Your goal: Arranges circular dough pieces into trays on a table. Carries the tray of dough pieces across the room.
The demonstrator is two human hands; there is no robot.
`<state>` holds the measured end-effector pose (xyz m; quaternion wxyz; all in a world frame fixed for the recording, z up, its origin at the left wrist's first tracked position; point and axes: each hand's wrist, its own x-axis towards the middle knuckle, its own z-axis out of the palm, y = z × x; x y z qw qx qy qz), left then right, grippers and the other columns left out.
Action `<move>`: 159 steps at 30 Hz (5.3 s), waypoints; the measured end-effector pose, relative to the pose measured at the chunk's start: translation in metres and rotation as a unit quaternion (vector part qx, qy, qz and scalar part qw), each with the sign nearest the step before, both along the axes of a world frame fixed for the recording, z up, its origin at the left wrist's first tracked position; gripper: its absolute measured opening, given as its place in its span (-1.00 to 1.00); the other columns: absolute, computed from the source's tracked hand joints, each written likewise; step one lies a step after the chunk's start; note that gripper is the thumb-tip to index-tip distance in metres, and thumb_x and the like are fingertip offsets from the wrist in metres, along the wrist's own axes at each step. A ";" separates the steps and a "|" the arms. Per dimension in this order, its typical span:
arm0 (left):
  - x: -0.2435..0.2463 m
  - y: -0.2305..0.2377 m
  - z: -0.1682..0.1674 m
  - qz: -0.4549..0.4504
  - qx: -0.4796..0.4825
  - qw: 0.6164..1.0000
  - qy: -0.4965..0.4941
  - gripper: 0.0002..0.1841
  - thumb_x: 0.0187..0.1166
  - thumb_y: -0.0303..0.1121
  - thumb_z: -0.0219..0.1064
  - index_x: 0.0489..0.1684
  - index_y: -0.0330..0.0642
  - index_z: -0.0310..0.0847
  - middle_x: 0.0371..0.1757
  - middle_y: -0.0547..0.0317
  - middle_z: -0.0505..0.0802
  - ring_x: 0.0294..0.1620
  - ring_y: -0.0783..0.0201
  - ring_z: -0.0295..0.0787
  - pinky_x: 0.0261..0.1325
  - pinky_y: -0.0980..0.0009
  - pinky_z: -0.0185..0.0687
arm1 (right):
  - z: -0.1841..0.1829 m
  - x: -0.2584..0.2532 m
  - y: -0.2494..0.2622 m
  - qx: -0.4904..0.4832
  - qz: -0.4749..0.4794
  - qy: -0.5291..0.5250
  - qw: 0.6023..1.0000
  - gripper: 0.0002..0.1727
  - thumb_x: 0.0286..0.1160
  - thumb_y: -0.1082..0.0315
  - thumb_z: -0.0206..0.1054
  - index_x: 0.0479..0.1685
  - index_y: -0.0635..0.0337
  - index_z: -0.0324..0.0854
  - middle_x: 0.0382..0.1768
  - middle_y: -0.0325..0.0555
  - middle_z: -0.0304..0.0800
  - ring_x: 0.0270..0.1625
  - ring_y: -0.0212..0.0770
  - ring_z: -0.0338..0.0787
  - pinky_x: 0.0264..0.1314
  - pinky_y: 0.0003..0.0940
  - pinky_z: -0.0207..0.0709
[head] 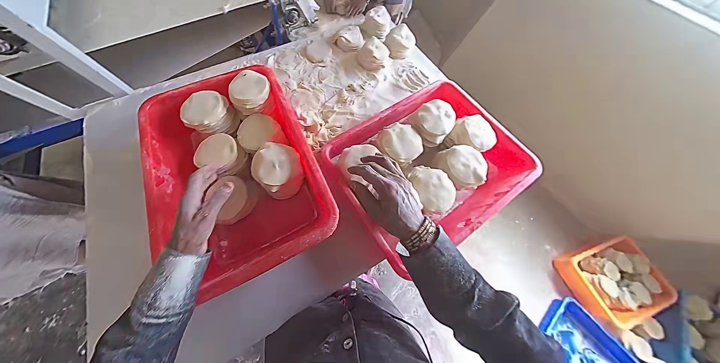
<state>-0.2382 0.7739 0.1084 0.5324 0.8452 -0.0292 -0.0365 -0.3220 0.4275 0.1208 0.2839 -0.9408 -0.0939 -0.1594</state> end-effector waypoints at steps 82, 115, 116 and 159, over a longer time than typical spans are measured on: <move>0.202 -0.793 -0.079 0.601 -0.387 0.690 0.115 -0.53 0.83 -0.35 0.05 0.65 -0.36 0.19 0.49 -0.22 0.54 0.26 0.03 0.71 0.10 0.15 0.76 | -0.050 0.453 -0.459 -0.086 0.423 0.394 0.811 -0.27 0.18 0.10 0.61 0.35 0.31 0.51 0.16 0.18 0.75 0.22 0.10 0.76 0.31 0.11 0.56; 0.201 -0.762 -0.016 0.547 0.046 0.835 -0.046 -0.39 0.23 -0.21 0.63 0.27 -0.33 0.63 0.01 -0.04 0.88 0.05 0.26 0.83 0.19 0.26 0.72 | -0.052 0.511 -0.433 0.149 0.695 0.446 0.545 0.35 -0.18 -0.24 0.71 0.71 0.35 0.12 0.64 0.03 0.42 0.66 -0.16 0.45 0.57 -0.24 0.49; 0.199 -0.756 -0.007 0.518 0.061 0.853 0.017 -0.38 0.25 -0.20 0.62 0.30 -0.30 0.60 0.00 -0.09 0.87 0.04 0.12 0.84 0.17 0.12 0.71 | -0.054 0.513 -0.431 0.130 0.719 0.416 0.542 0.34 -0.17 -0.24 0.70 0.72 0.32 0.14 0.70 0.04 0.34 0.73 -0.16 0.35 0.68 -0.22 0.38; -0.237 -0.945 -0.023 0.731 -0.451 0.490 -0.147 -0.56 0.83 -0.20 -0.12 0.47 -0.26 0.43 0.15 -0.07 0.86 -0.03 0.07 0.90 0.02 0.17 0.83 | 0.058 0.090 -0.453 -0.018 0.755 0.415 0.508 -0.30 -0.12 -0.01 0.67 0.14 0.10 0.66 -0.13 -0.24 0.86 -0.08 -0.33 0.87 0.00 -0.31 0.78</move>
